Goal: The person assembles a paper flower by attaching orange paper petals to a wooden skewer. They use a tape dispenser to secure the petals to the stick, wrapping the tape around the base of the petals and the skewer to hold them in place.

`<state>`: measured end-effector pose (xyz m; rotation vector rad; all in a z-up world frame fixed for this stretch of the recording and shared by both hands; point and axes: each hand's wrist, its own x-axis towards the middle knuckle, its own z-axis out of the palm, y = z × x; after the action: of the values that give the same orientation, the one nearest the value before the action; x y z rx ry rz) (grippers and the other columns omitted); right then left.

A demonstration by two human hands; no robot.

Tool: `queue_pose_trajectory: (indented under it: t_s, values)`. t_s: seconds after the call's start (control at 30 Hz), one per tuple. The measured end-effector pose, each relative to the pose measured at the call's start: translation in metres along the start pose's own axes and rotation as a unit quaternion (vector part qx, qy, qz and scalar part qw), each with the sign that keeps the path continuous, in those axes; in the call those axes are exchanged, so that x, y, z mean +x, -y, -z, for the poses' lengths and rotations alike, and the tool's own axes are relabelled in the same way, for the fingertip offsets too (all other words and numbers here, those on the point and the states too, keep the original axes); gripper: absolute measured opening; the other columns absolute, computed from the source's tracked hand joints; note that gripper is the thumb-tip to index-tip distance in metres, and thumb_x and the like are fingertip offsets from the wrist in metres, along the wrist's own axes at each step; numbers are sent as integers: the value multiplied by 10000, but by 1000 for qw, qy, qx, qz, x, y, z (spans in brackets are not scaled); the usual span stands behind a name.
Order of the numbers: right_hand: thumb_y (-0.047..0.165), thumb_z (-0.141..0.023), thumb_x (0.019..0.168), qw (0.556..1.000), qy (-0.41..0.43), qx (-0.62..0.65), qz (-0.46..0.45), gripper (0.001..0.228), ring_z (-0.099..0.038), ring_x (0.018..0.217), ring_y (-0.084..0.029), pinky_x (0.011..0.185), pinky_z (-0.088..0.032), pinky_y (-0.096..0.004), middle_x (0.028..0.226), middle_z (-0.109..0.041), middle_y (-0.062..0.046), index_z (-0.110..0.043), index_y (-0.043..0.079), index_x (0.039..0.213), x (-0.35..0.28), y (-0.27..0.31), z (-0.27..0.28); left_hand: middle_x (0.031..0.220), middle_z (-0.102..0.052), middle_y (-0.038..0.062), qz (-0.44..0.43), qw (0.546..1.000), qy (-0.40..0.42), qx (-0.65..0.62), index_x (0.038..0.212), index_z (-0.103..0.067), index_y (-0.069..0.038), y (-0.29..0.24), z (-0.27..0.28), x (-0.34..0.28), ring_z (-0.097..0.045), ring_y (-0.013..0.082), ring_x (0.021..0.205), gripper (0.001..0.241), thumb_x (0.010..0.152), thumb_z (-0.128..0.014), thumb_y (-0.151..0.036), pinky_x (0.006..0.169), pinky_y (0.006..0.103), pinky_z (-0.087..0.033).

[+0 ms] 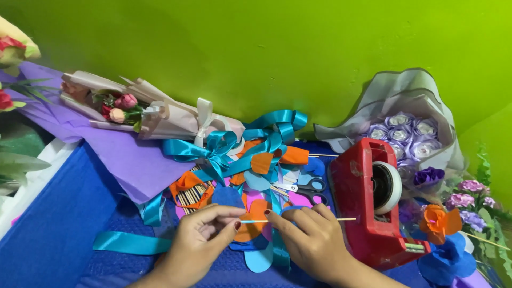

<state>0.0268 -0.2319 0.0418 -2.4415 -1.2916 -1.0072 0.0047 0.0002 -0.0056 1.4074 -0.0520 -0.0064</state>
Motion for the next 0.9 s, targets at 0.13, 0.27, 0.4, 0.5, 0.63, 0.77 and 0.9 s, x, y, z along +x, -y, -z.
queue_pose_trajectory:
  t_s: [0.13, 0.27, 0.4, 0.5, 0.63, 0.77, 0.9]
  values:
    - [-12, -579, 939, 999, 17, 5, -38, 229, -669, 720, -190, 530, -360, -341, 868, -705, -50, -716, 101, 1083, -14, -8, -2, 852, -772, 81, 29, 996, -75, -32, 1143, -836, -2, 4, 12, 9, -716, 119, 841, 309, 842, -780, -43, 817, 236, -584]
    - [20, -584, 960, 996, 38, 60, -52, 255, -490, 509, -185, 416, -401, -317, 809, -612, -40, -704, 78, 1177, -25, -4, -5, 892, -759, 162, 87, 981, -137, -109, 1204, -797, 66, 3, 11, 17, -711, 215, 841, 419, 791, -795, -3, 797, 308, -597]
    - [-21, -651, 913, 994, 51, 66, -69, 327, -368, 488, -119, 382, -366, -293, 678, -409, 2, -716, 98, 1210, -44, 1, -16, 852, -788, 305, 142, 960, -141, -194, 1113, -807, 172, 17, 13, 17, -738, 341, 791, 344, 821, -755, -2, 734, 364, -573]
    - [-90, -590, 873, 993, 61, 49, -84, 457, -370, 465, -92, 392, -407, -252, 674, -437, 29, -715, 135, 1251, -52, 3, -18, 810, -818, 324, 124, 970, -119, -169, 1078, -827, 186, 21, 12, 15, -776, 333, 775, 346, 797, -772, -7, 710, 354, -627]
    - [52, -566, 914, 984, 69, 21, -160, 405, -396, 384, -84, 386, -442, -254, 569, -451, 54, -748, 229, 1231, -51, 23, -14, 880, -851, 294, 118, 975, -117, -146, 968, -849, 168, 18, 11, 14, -784, 301, 771, 281, 782, -793, -34, 701, 350, -654]
    - [256, -712, 912, 947, 236, 145, -164, 520, -709, 449, -11, 399, -560, -207, 730, -748, 144, -546, 302, 1403, -84, 2, -23, 978, -884, 267, 116, 977, -116, -135, 965, -860, 145, 16, 10, 12, -786, 287, 741, 310, 776, -790, -90, 667, 341, -665]
    - [387, -669, 1034, 799, 550, 76, -232, 866, -488, 435, -72, 421, -434, -308, 647, -498, 166, -69, 655, 1599, -145, -7, -63, 930, -872, 277, 86, 978, -108, -153, 963, -845, 132, 36, 12, 10, -813, 315, 746, 296, 780, -792, -95, 652, 376, -692]
